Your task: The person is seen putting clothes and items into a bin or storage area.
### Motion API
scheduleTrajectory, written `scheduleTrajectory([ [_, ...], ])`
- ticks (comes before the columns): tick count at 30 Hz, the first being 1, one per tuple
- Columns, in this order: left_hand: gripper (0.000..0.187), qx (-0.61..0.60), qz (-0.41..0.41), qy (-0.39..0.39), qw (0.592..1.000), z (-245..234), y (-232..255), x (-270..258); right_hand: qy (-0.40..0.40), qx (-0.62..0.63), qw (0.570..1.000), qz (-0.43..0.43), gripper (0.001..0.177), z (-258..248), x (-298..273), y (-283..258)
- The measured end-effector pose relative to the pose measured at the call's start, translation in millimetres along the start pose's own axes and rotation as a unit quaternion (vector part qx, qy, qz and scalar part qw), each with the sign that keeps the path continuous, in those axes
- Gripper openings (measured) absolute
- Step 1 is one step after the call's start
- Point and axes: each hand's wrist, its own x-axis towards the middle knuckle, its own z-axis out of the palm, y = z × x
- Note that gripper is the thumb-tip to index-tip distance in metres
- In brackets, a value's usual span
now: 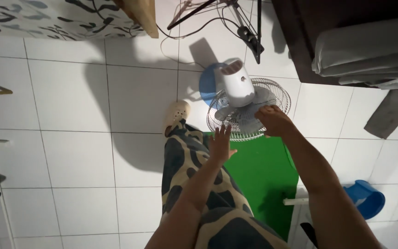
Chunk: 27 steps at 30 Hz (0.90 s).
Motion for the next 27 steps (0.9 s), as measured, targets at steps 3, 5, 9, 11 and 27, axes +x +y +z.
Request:
scheduleTrajectory([
  [3, 0.128, -0.002, -0.029, 0.007, 1.000, -12.0, 5.6, 2.8, -0.020, -0.015, 0.999, -0.022, 0.088, -21.0, -0.3, -4.7],
  [5, 0.129, -0.001, -0.042, 0.006, 0.999, -19.0, 4.9, 8.1, -0.024, -0.032, 0.999, -0.020, 0.087, -31.9, 0.5, -5.3],
  [9, 0.132, 0.003, -0.042, 0.031, 0.999, -35.2, 2.1, 30.5, -0.036, -0.059, 0.997, -0.015, 0.088, -61.2, -1.5, -3.7],
  [11, 0.130, 0.011, -0.012, 0.030, 0.999, -46.2, 6.5, 40.7, -0.022, -0.069, 0.997, -0.029, 0.086, -67.3, 1.6, 4.6],
  [27, 0.113, 0.036, 0.126, 0.151, 0.980, -129.9, -25.1, 88.2, 0.027, 0.014, 0.999, -0.029, 0.087, -143.4, 37.8, 19.6],
])
